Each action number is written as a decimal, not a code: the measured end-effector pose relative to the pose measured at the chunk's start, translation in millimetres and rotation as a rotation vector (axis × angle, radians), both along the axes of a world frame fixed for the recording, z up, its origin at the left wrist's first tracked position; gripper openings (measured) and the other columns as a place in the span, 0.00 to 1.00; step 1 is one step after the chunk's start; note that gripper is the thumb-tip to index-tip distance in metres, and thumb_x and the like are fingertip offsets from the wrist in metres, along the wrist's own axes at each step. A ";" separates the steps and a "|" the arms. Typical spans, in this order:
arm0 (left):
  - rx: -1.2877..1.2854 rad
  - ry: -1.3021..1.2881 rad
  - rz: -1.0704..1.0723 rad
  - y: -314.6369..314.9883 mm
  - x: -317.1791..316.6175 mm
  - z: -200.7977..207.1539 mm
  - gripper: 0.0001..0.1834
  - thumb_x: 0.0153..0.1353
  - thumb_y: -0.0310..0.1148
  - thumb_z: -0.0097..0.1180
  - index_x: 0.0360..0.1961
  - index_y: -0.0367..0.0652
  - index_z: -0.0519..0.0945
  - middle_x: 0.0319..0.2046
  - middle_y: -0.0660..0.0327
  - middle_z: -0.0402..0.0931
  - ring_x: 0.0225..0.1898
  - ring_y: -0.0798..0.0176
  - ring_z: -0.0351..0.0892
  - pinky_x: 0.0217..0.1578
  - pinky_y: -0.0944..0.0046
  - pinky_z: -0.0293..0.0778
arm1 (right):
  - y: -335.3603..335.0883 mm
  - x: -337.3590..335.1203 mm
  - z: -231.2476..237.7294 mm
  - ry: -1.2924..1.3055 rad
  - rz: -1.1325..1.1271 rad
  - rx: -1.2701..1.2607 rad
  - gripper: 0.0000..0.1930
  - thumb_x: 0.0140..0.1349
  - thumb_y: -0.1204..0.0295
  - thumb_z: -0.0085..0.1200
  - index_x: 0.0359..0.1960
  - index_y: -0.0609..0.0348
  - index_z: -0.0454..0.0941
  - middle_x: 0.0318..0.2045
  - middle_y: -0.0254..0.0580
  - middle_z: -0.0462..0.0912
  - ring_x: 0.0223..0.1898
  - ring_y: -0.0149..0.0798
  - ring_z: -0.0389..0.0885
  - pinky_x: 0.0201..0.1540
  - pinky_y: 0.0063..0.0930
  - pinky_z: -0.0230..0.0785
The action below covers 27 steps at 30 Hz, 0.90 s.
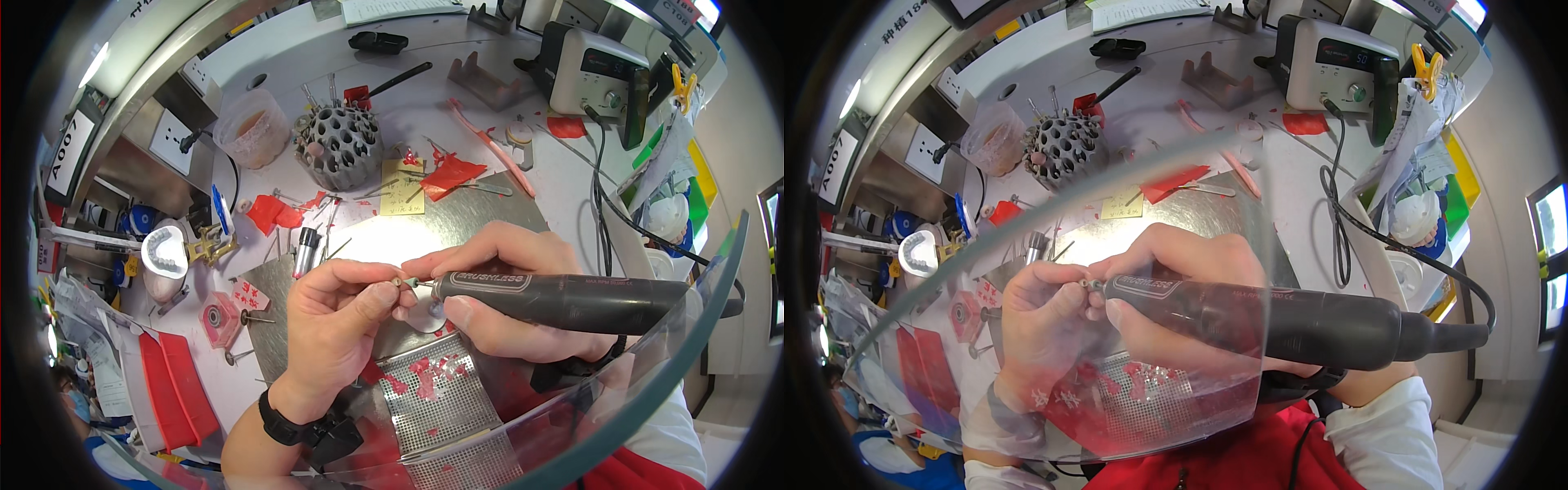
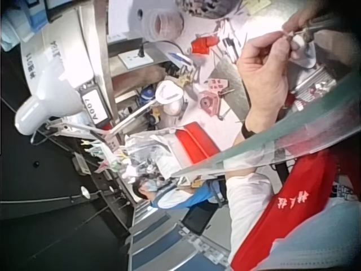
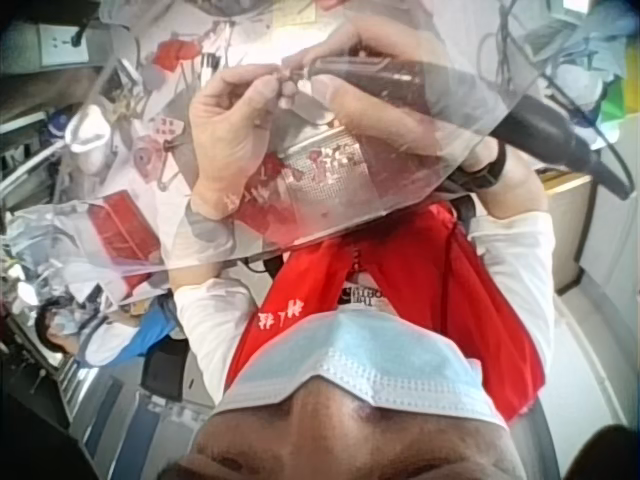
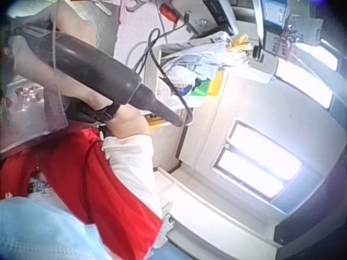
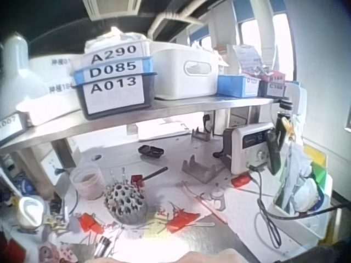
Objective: The recorder is seen using a rotary tool to grind and shape dental prosthetics and plaster dental models at a laboratory workbench.
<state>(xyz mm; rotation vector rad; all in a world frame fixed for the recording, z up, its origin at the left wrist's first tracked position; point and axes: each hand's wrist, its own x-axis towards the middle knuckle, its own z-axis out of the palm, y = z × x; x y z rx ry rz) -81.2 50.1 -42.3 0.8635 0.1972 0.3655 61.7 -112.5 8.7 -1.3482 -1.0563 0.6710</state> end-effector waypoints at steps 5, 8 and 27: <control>-0.013 -0.024 -0.003 -1.1 2.0 1.1 0.09 0.65 0.16 0.56 0.46 0.29 0.79 0.38 0.47 0.83 0.41 0.59 0.86 0.44 0.64 0.82 | -0.3 1.9 -5.3 -0.019 -0.022 0.038 0.10 0.59 0.78 0.61 0.42 0.65 0.77 0.33 0.45 0.86 0.34 0.32 0.87 0.39 0.25 0.79; 0.020 -0.020 0.009 -1.5 1.9 0.5 0.09 0.65 0.16 0.57 0.46 0.29 0.79 0.38 0.47 0.83 0.40 0.59 0.86 0.44 0.64 0.82 | 0.5 2.0 -7.2 -0.205 -0.060 0.055 0.11 0.59 0.77 0.62 0.42 0.64 0.78 0.33 0.43 0.87 0.33 0.31 0.87 0.38 0.24 0.78; 0.318 0.171 0.187 21.5 8.4 12.7 0.07 0.65 0.19 0.57 0.44 0.32 0.81 0.38 0.54 0.83 0.39 0.65 0.83 0.41 0.66 0.79 | -2.6 21.7 10.7 0.201 -0.175 -0.153 0.20 0.66 0.67 0.55 0.55 0.67 0.72 0.44 0.52 0.86 0.48 0.39 0.85 0.50 0.29 0.76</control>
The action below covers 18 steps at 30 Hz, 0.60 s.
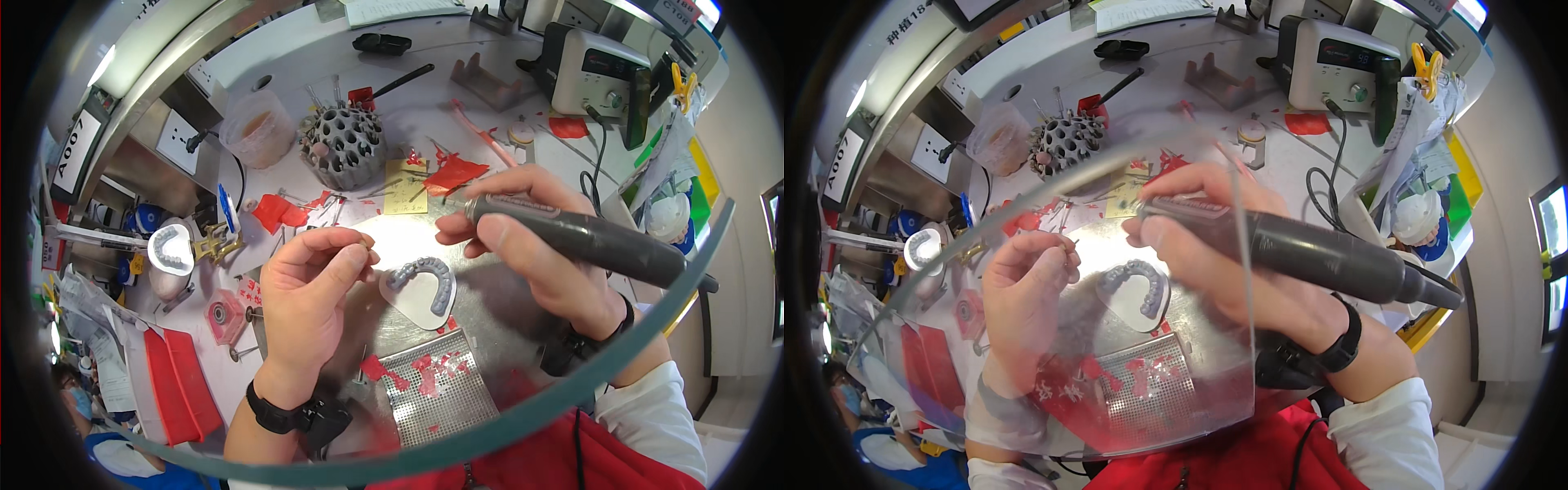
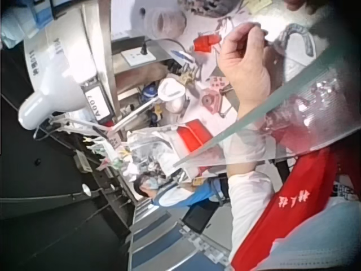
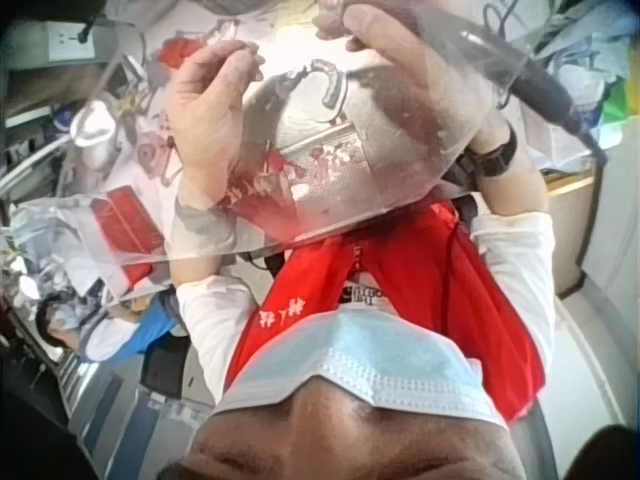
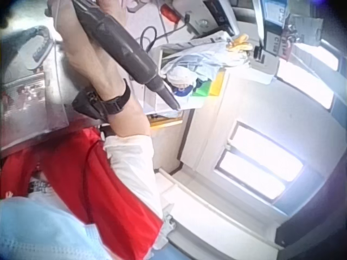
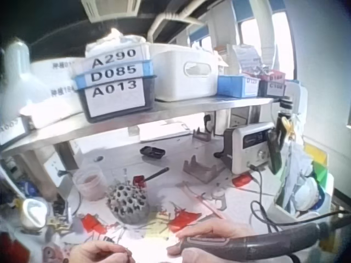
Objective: The recorder is seen using a rotary tool to grind and shape dental prosthetics and plaster dental models at a laboratory workbench.
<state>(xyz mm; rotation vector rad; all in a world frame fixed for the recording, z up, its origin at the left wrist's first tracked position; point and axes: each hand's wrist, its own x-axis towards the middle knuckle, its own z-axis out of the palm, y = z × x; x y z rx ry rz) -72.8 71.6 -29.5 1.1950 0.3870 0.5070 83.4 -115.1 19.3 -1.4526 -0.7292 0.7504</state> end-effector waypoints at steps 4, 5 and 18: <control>0.294 0.273 0.017 -5.6 2.1 3.0 0.06 0.61 0.22 0.60 0.40 0.35 0.83 0.35 0.59 0.84 0.38 0.69 0.82 0.43 0.68 0.76 | 3.4 20.9 -14.0 0.020 -0.025 -0.038 0.20 0.68 0.67 0.55 0.57 0.65 0.72 0.40 0.48 0.87 0.43 0.35 0.86 0.43 0.25 0.77; 0.296 0.273 0.013 -10.3 5.8 5.0 0.06 0.61 0.22 0.60 0.40 0.35 0.83 0.35 0.59 0.84 0.38 0.69 0.82 0.43 0.68 0.76 | 2.5 24.8 -19.8 0.008 -0.014 -0.042 0.20 0.68 0.67 0.55 0.58 0.65 0.72 0.39 0.47 0.87 0.42 0.33 0.86 0.42 0.24 0.77; 1.085 0.335 0.006 -31.0 19.2 -0.3 0.06 0.56 0.24 0.63 0.35 0.35 0.84 0.31 0.56 0.85 0.31 0.63 0.85 0.34 0.66 0.78 | -16.7 58.8 -14.2 -0.533 -0.303 -0.518 0.22 0.56 0.56 0.60 0.22 0.67 0.80 0.14 0.43 0.76 0.20 0.38 0.78 0.28 0.35 0.69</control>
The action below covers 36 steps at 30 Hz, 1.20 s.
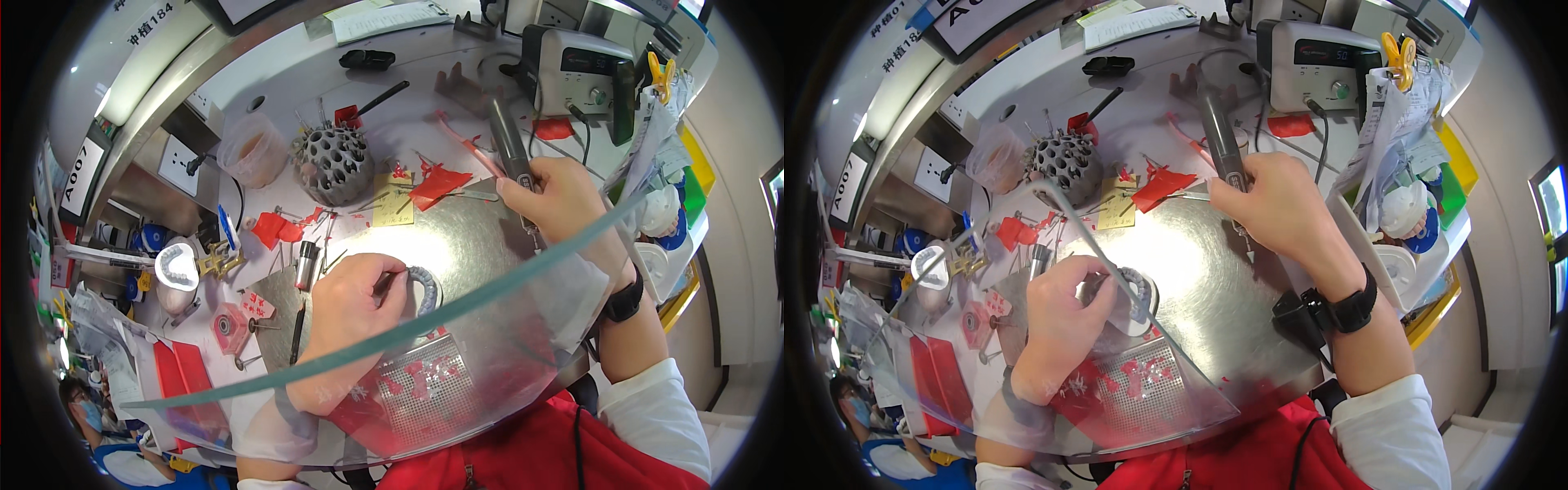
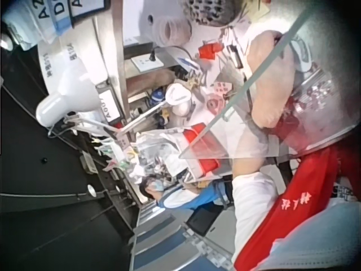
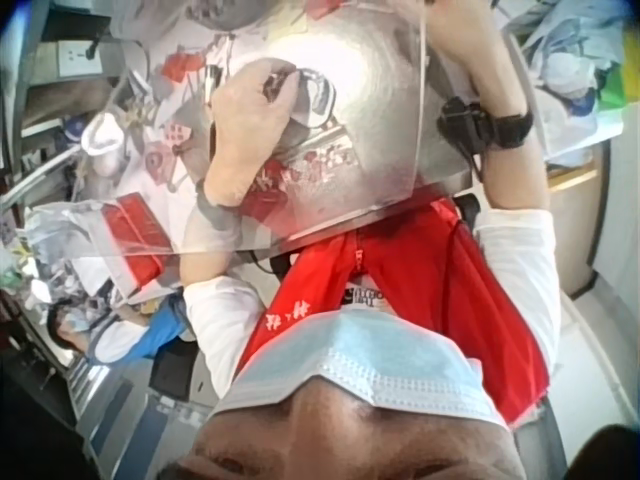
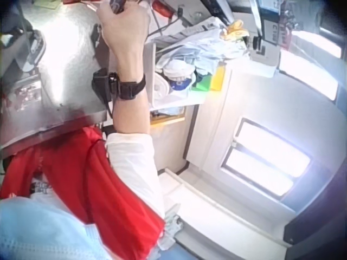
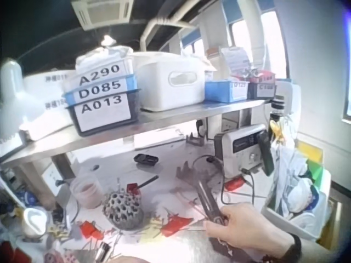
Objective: The recorder is seen using a rotary tool to grind and shape dental prosthetics and plaster dental models at a laboratory workbench.
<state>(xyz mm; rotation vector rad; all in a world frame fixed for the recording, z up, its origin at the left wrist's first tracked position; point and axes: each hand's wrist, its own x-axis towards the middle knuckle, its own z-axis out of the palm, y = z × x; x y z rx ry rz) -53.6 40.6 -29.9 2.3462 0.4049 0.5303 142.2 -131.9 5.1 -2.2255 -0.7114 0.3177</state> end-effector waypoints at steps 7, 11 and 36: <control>-0.044 -0.007 -0.003 -0.4 -4.4 3.2 0.07 0.55 0.24 0.65 0.36 0.36 0.85 0.31 0.55 0.85 0.33 0.59 0.86 0.35 0.65 0.79 | 0.5 20.7 -26.5 -0.343 -0.029 -0.418 0.23 0.55 0.53 0.56 0.23 0.67 0.81 0.21 0.56 0.81 0.29 0.60 0.82 0.37 0.49 0.74; -0.048 -0.047 -0.016 -1.3 -3.9 -3.4 0.05 0.58 0.27 0.62 0.34 0.37 0.82 0.30 0.52 0.81 0.31 0.50 0.83 0.34 0.55 0.78 | -2.7 20.9 -29.8 -0.334 -0.009 -0.334 0.24 0.54 0.53 0.56 0.26 0.69 0.81 0.24 0.61 0.81 0.31 0.61 0.82 0.38 0.49 0.72; -0.021 -0.003 -0.081 31.6 -20.5 4.5 0.10 0.57 0.30 0.64 0.37 0.35 0.84 0.33 0.51 0.84 0.33 0.52 0.85 0.36 0.59 0.78 | -12.4 37.9 -33.3 -0.459 0.023 -0.537 0.29 0.61 0.46 0.55 0.32 0.69 0.79 0.34 0.64 0.81 0.40 0.63 0.80 0.43 0.50 0.70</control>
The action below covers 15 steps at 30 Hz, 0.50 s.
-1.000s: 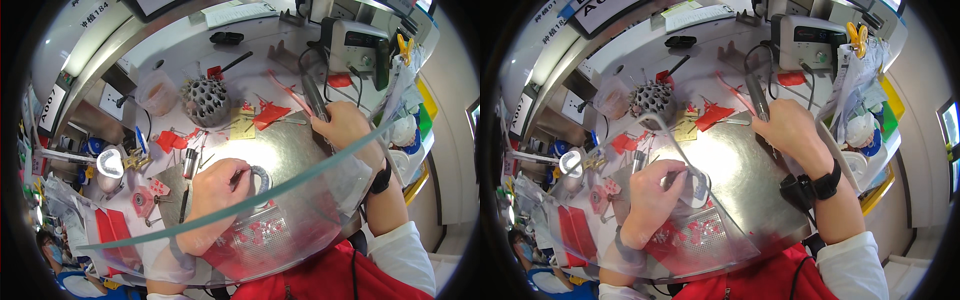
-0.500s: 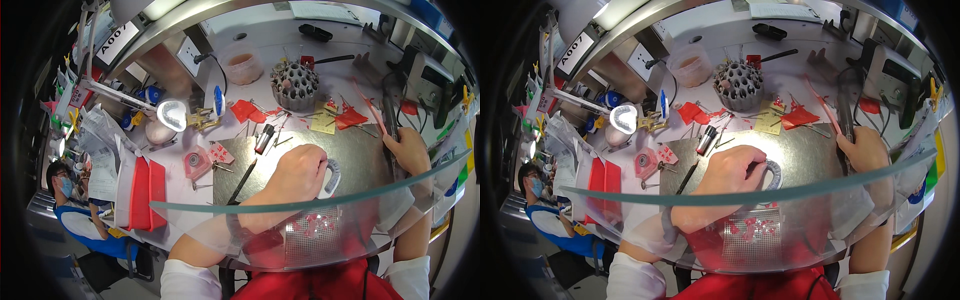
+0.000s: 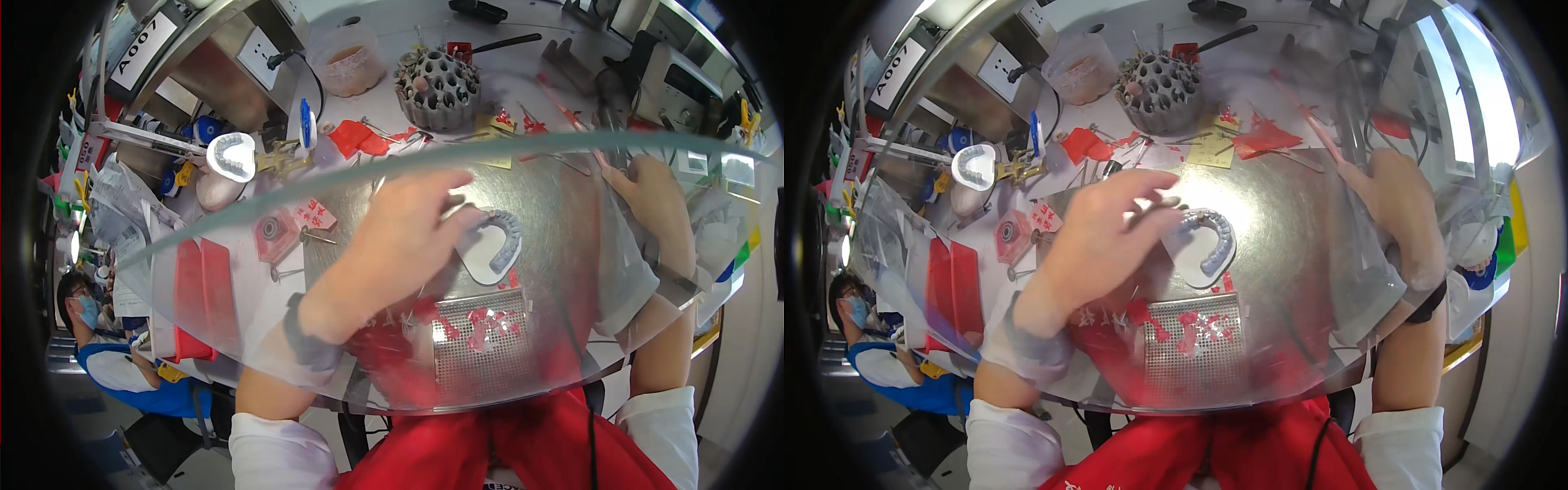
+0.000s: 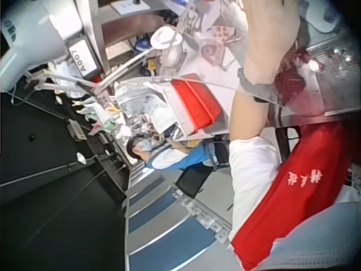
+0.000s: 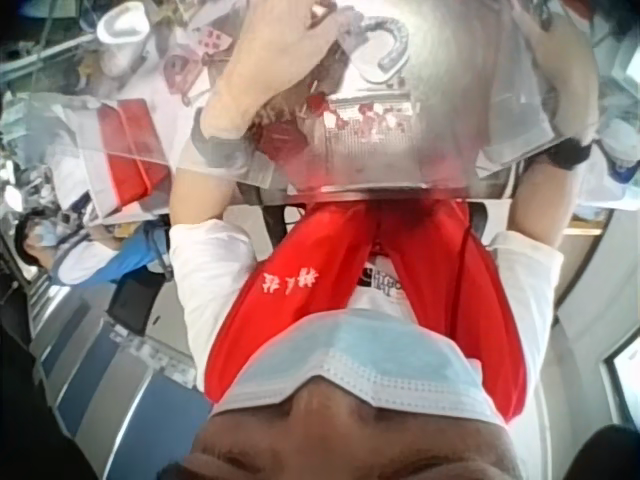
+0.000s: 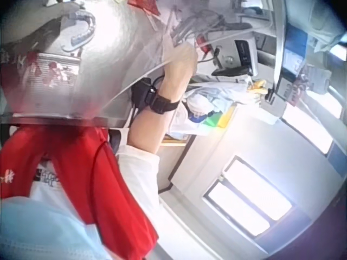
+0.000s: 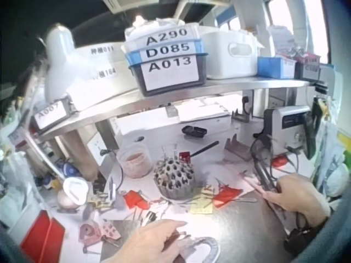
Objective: The recorder is seen using a rotary tool to grind and shape dental prosthetics and plaster dental models at a laboratory workbench.
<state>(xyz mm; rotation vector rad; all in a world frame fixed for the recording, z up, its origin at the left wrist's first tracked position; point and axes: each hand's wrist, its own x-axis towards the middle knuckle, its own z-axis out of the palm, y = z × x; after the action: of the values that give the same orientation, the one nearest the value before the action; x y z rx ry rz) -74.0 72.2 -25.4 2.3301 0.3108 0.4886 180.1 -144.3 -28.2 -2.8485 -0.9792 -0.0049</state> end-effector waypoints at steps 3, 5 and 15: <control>-0.213 0.335 0.051 0.1 -26.0 42.8 0.10 0.56 0.30 0.66 0.37 0.36 0.85 0.33 0.53 0.83 0.32 0.55 0.83 0.36 0.60 0.77 | -3.4 -22.2 19.4 -0.133 -0.067 0.224 0.26 0.61 0.49 0.58 0.33 0.67 0.78 0.33 0.62 0.82 0.39 0.62 0.80 0.41 0.49 0.70; -0.106 0.432 -0.159 -0.9 -50.8 35.5 0.11 0.53 0.31 0.70 0.36 0.37 0.85 0.30 0.56 0.80 0.31 0.57 0.80 0.35 0.61 0.76 | 8.7 -31.7 23.4 -0.143 -0.061 0.276 0.22 0.61 0.52 0.59 0.34 0.65 0.78 0.30 0.60 0.82 0.37 0.61 0.81 0.40 0.49 0.70; -0.214 0.332 -0.011 -7.9 -52.5 23.5 0.05 0.58 0.22 0.64 0.35 0.36 0.81 0.28 0.61 0.80 0.26 0.69 0.77 0.28 0.68 0.74 | 31.0 -78.6 55.0 0.158 0.354 0.453 0.16 0.58 0.60 0.63 0.34 0.62 0.80 0.20 0.48 0.80 0.25 0.47 0.83 0.29 0.39 0.72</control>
<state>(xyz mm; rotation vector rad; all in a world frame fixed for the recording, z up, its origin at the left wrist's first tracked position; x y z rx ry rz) -126.5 64.3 -1.8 2.1951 0.4821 0.0554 101.5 -113.3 26.8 -2.2087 -1.2476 0.0287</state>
